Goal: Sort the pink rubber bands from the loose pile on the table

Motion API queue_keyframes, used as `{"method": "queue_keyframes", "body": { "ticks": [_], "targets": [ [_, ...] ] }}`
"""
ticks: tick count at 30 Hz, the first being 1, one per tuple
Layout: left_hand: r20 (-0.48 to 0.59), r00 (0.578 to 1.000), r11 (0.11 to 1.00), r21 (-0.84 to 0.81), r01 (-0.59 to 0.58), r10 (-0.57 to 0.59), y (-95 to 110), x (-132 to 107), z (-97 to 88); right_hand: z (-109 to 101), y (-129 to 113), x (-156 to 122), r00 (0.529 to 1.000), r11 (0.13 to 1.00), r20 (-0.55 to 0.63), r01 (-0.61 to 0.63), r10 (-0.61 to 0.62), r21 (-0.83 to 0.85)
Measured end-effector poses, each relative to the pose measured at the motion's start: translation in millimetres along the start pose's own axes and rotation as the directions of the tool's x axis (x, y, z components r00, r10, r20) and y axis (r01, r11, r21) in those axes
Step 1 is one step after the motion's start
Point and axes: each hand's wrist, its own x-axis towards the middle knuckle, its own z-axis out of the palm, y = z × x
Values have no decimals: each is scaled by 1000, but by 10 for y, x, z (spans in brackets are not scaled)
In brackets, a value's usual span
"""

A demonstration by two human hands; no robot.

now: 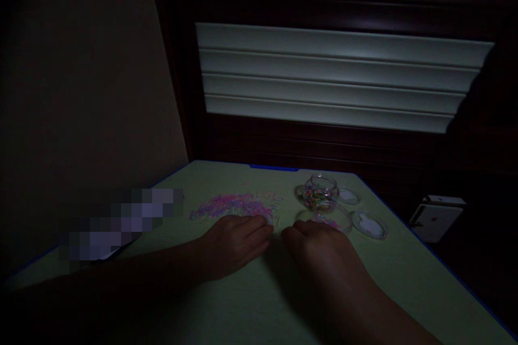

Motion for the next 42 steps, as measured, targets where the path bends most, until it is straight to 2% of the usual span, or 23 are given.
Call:
{"method": "queue_keyframes", "body": {
  "ticks": [9, 18, 28, 37, 42],
  "targets": [
    [-4, 1000, 1000, 1, 2, -2, -1, -34, 54, -3, -5, -11, 1000, 1000, -31, 0, 0, 2],
    [-22, 1000, 999, 37, -6, 7, -4, -51, 57, 1, -3, -9, 998, 998, -40, -49, 51, 39],
    [39, 999, 1000, 6, 3, -3, 11, -28, -3, -35, -30, -7, 998, 995, -10, -60, 62, 84],
    [-1, 1000, 1000, -5, 3, -3, 12, -30, -1, -30, -38, 2, 998, 997, -34, -56, 58, 51],
    [-2, 1000, 1000, -19, 3, -3, 9, -30, 4, -39, -29, 2, 997, 998, -52, -54, 52, -31]
  ]
}}
